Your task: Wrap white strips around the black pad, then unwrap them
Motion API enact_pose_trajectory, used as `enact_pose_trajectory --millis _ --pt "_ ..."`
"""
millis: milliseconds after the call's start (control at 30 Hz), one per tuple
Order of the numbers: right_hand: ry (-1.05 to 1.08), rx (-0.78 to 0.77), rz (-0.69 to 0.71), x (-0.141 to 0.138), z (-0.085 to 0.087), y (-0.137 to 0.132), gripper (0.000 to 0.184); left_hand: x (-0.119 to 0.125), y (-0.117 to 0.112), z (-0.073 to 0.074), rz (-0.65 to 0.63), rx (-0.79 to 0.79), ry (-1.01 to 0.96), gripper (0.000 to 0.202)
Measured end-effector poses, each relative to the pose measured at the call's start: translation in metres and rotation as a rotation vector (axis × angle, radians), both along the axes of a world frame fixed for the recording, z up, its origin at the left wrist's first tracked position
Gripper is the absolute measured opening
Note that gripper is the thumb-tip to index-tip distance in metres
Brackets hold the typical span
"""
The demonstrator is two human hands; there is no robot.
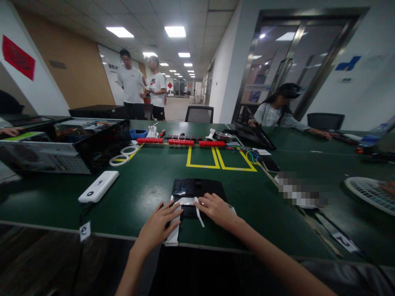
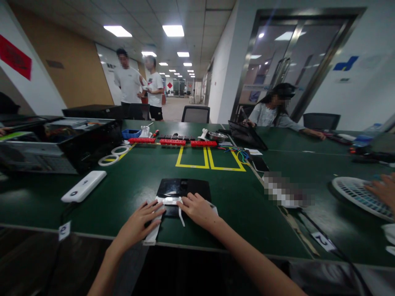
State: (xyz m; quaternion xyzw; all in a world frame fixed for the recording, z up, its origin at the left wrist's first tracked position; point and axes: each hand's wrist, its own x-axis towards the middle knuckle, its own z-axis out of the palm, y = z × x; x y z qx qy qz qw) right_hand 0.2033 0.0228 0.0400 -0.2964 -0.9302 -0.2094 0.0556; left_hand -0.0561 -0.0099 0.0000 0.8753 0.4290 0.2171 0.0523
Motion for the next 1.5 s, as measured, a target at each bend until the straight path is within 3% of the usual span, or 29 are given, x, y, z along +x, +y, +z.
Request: enact_pose_trajectory --millis 533,867,1500 --pt "0.053 -0.208 0.024 0.002 0.003 -0.005 0.039 0.0 -0.001 0.002 -0.005 -0.021 -0.038 0.036" --pt "0.12 -0.408 -0.027 0.011 -0.003 -0.019 0.057 0.002 -0.001 0.001 -0.013 -0.062 -0.106 0.035" --pt "0.134 -0.572 -0.042 0.001 -0.001 -0.018 0.061 0.002 0.001 -0.005 0.057 -0.043 -0.19 0.032"
